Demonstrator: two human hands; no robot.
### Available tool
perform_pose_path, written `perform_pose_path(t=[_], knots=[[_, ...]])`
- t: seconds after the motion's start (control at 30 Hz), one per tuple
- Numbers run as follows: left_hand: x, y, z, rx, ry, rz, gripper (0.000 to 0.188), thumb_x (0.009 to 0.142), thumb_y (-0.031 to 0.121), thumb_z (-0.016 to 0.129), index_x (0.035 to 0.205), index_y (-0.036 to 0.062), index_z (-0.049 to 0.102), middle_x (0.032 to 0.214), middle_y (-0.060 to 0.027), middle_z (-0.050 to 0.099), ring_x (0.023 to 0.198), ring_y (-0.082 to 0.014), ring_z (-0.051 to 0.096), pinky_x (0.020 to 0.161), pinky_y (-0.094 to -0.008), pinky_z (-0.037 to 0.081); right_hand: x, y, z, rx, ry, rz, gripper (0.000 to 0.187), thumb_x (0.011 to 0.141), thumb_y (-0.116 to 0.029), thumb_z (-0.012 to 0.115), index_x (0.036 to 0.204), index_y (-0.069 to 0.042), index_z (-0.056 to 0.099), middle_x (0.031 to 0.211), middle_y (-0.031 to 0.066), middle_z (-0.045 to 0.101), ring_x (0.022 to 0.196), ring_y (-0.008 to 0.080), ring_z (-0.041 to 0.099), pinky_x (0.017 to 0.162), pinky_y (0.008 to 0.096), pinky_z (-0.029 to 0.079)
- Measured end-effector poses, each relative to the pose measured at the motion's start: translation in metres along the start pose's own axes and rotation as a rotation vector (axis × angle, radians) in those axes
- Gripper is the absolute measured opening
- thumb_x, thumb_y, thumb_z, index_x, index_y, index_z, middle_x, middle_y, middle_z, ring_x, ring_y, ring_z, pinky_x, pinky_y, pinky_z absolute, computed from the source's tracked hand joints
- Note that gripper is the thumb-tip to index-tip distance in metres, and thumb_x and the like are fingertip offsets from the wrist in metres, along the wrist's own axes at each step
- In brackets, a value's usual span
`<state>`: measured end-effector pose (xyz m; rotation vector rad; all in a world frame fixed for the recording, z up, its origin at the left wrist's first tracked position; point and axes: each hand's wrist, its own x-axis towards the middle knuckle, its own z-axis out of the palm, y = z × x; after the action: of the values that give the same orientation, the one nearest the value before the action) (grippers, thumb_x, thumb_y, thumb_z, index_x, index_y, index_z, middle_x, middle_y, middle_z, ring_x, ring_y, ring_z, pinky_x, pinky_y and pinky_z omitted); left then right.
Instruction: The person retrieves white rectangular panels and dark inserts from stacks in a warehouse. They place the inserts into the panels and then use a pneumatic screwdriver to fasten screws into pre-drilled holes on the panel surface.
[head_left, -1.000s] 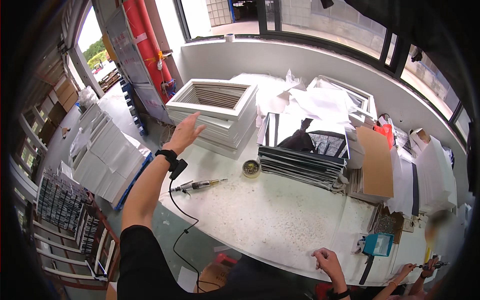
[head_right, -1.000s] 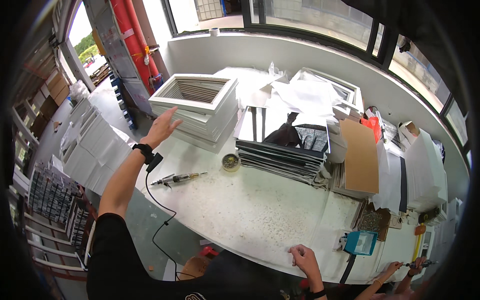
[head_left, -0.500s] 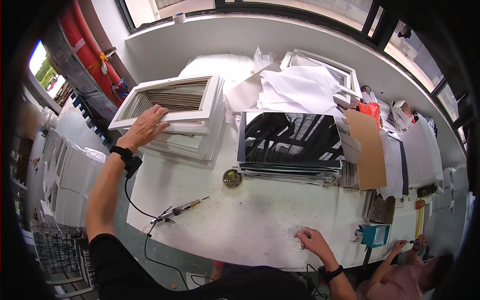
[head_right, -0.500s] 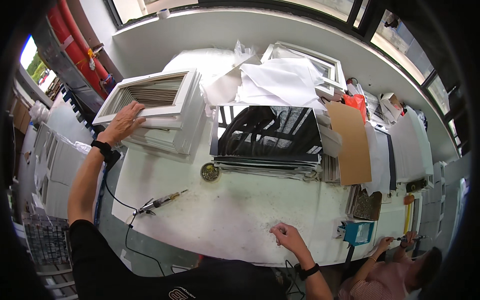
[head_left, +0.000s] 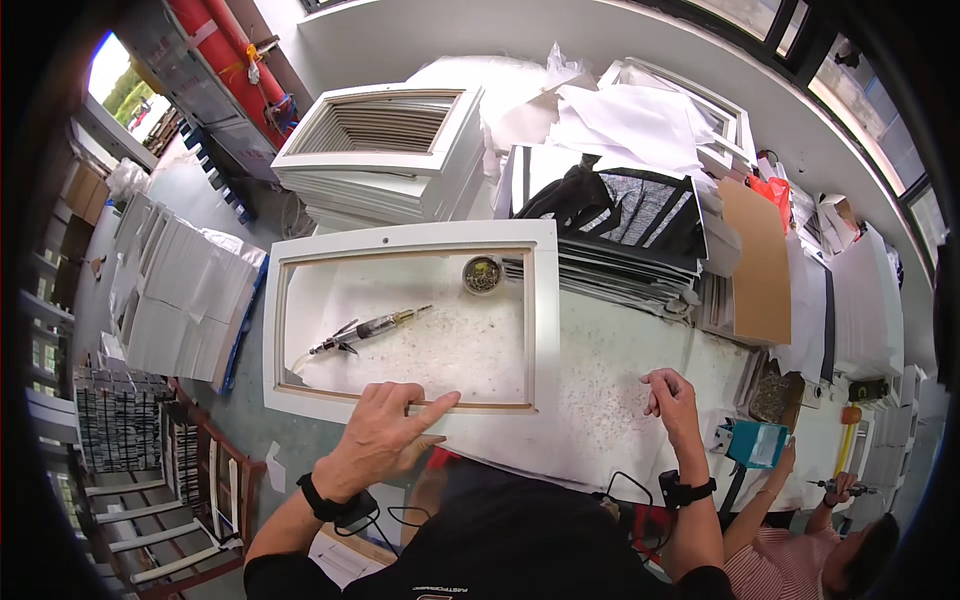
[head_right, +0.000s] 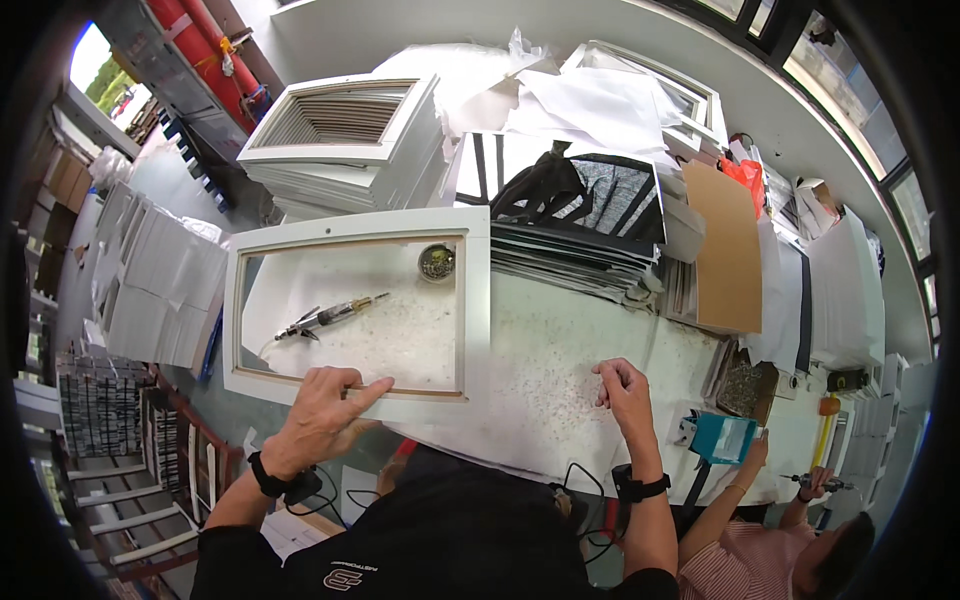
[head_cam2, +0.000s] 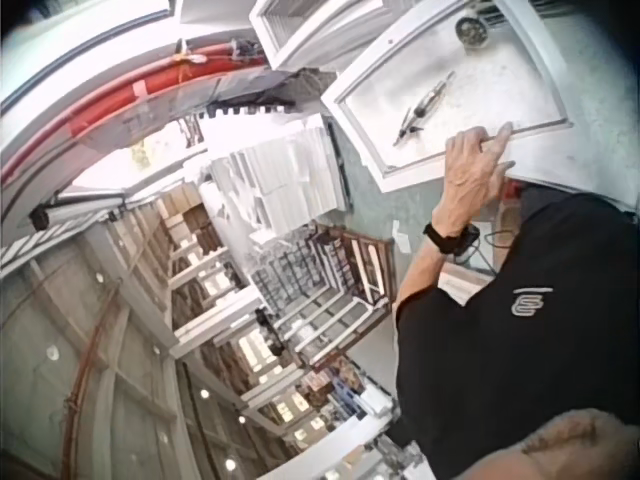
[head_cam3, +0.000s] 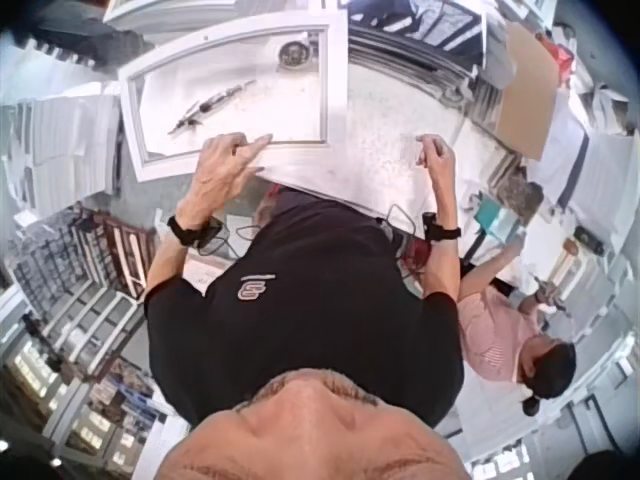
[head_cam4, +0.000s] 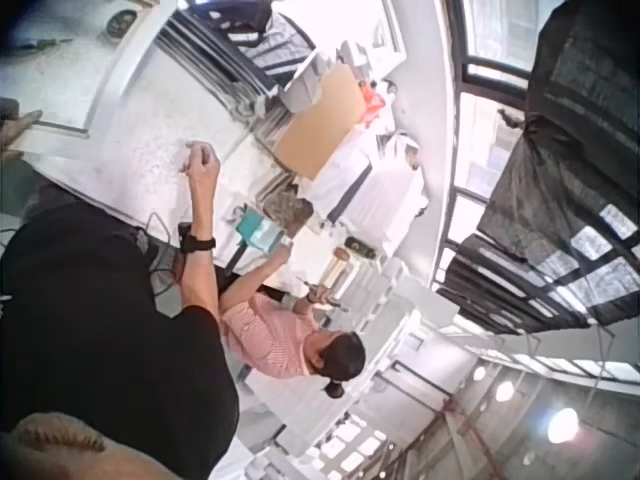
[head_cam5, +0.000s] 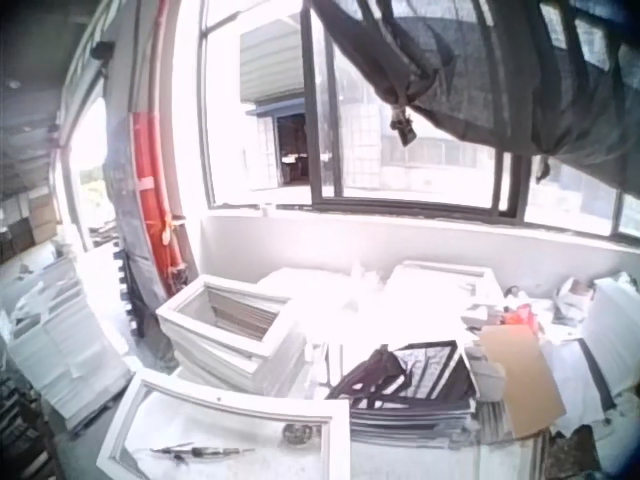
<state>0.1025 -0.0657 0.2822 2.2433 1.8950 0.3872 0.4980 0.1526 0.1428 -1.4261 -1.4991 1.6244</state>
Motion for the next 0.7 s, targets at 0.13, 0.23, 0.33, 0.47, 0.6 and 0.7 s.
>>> perform_pose_path(t=[0.13,0.23,0.33,0.47,0.6,0.7], knots=[[-0.026,0.047,0.089,-0.056,-0.058,0.094,0.068,0.083,0.021,0.078,0.148,0.0206,0.057,0.107,-0.0065,0.056,0.099,-0.0244,0.054,0.088,-0.0372,0.042,-0.016,-0.006,-0.031,-0.007,0.026,-0.071,0.030,0.105,-0.028,0.060,0.099,0.000,0.068,0.062,-0.0008,0.054,0.052,0.0069,0.051,0.052,0.0224,0.042],[-0.025,0.072,0.150,-0.193,-0.079,0.144,0.069,0.083,0.023,0.079,0.148,0.0198,0.057,0.110,-0.0086,0.055,0.102,-0.0259,0.055,0.090,-0.0383,0.043,-0.036,-0.004,-0.049,-0.008,0.041,-0.094,0.030,0.106,-0.027,0.059,0.099,0.001,0.068,0.062,-0.0007,0.054,0.051,0.0066,0.049,0.051,0.0229,0.043],[-0.018,0.081,0.199,-0.207,-0.170,0.223,0.069,0.084,0.022,0.078,0.149,0.0175,0.054,0.112,-0.0096,0.056,0.104,-0.0270,0.055,0.093,-0.0388,0.043,-0.052,0.004,-0.063,-0.017,0.055,-0.095,0.030,0.105,-0.027,0.059,0.099,0.001,0.068,0.062,-0.0007,0.054,0.051,0.0064,0.048,0.051,0.0230,0.043],[-0.005,0.083,0.239,-0.250,-0.145,0.251,0.061,0.090,0.022,0.075,0.148,0.0163,0.055,0.116,-0.0107,0.057,0.107,-0.0282,0.055,0.094,-0.0399,0.043,-0.073,0.009,-0.070,-0.002,0.088,-0.060,0.029,0.105,-0.027,0.060,0.098,0.000,0.067,0.062,-0.0008,0.051,0.051,0.0066,0.046,0.052,0.0243,0.047],[0.019,0.079,0.258,-0.219,-0.189,0.194,0.056,0.093,0.027,0.072,0.146,0.0162,0.057,0.117,-0.0105,0.058,0.110,-0.0289,0.055,0.094,-0.0413,0.044,-0.083,0.015,-0.080,-0.006,0.119,-0.021,0.029,0.104,-0.027,0.061,0.099,0.000,0.068,0.062,-0.0006,0.053,0.052,0.0072,0.048,0.052,0.0241,0.045],[0.020,0.066,0.268,-0.216,-0.150,0.159,0.055,0.092,0.031,0.073,0.143,0.0160,0.059,0.126,-0.0113,0.058,0.118,-0.0298,0.055,0.099,-0.0426,0.044,-0.076,0.000,-0.070,-0.028,0.101,-0.025,0.029,0.104,-0.027,0.061,0.100,0.000,0.069,0.064,-0.0002,0.056,0.054,0.0073,0.052,0.053,0.0234,0.045]])
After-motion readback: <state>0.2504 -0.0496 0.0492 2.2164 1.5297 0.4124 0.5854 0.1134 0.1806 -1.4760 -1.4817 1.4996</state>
